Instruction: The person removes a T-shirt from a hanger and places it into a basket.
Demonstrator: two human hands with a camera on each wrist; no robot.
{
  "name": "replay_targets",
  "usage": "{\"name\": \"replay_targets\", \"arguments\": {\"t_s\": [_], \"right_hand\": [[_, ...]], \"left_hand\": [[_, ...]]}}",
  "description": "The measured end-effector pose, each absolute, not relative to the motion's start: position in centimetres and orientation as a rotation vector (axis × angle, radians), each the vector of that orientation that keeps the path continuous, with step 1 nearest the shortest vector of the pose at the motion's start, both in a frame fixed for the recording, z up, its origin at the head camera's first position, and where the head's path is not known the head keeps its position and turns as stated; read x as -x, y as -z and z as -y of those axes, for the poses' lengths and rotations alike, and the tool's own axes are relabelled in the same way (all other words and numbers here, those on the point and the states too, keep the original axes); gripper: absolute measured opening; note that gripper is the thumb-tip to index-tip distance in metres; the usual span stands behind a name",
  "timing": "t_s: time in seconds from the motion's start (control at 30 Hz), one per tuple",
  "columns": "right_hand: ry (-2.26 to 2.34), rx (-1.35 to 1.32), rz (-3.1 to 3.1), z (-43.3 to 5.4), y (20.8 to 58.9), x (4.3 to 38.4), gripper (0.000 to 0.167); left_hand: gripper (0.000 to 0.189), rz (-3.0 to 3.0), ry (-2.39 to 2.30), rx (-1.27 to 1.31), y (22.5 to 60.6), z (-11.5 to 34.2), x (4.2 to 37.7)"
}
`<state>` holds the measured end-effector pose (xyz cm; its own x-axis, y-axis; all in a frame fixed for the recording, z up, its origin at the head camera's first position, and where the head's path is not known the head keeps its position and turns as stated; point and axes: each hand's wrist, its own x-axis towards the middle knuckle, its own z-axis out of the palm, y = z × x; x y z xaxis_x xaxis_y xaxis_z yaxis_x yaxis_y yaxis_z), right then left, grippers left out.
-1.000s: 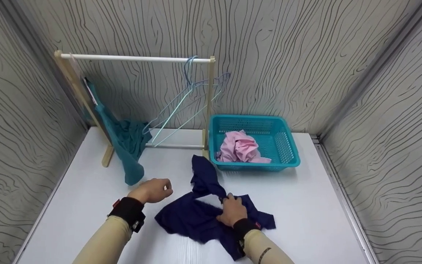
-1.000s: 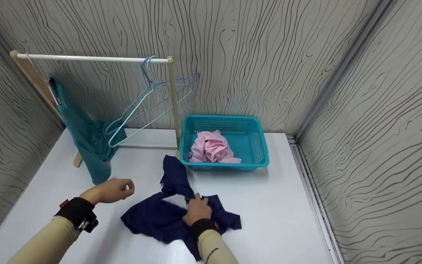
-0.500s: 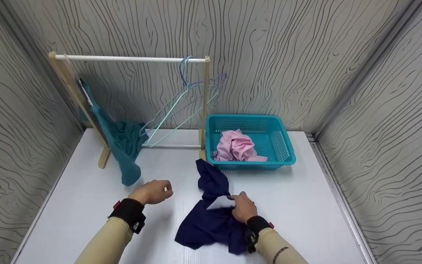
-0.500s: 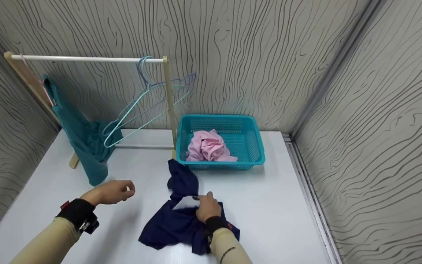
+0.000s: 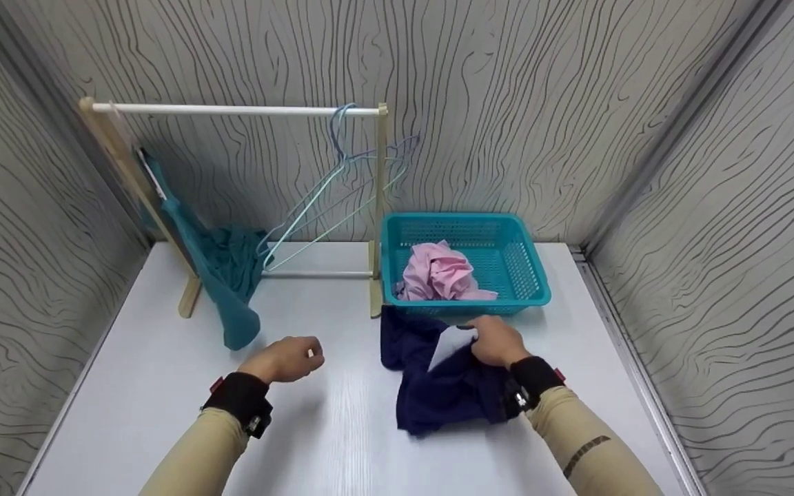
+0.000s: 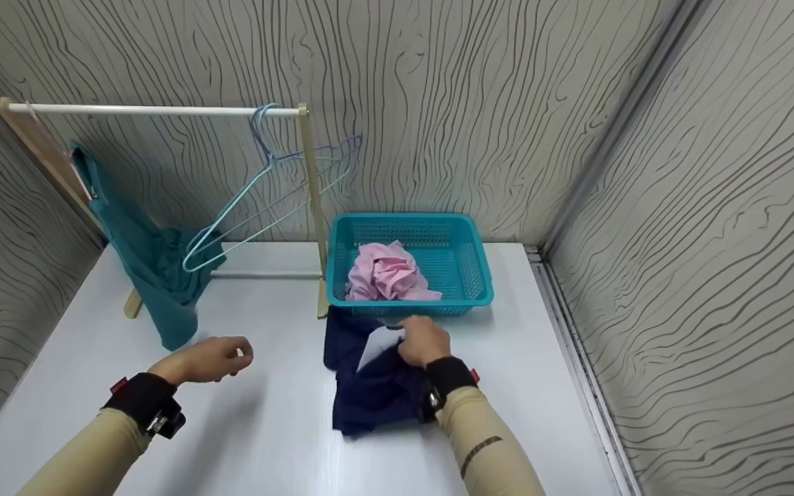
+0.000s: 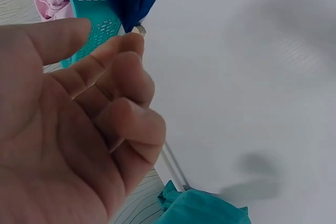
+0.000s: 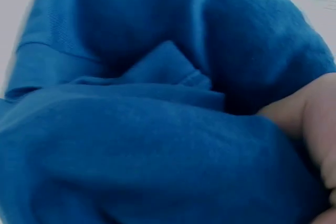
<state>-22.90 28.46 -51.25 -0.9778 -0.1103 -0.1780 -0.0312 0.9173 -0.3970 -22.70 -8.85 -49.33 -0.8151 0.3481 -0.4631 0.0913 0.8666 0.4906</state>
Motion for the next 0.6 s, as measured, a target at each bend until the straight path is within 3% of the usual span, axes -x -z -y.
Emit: {"name": "replay_targets", "arguments": {"t_s": [0.33, 0.6], "right_hand": [[0.458, 0.208, -2.96, -31.6, 41.2, 26.2, 0.056], [0.45, 0.047, -3.037, -33.5, 33.1, 28.7, 0.053]], "left_hand": [[0.025, -2.472, -0.624, -0.305, 49.3, 8.6, 22.8], [0.023, -2.471, -0.674, -0.314, 49.5, 8.9, 22.4]]}}
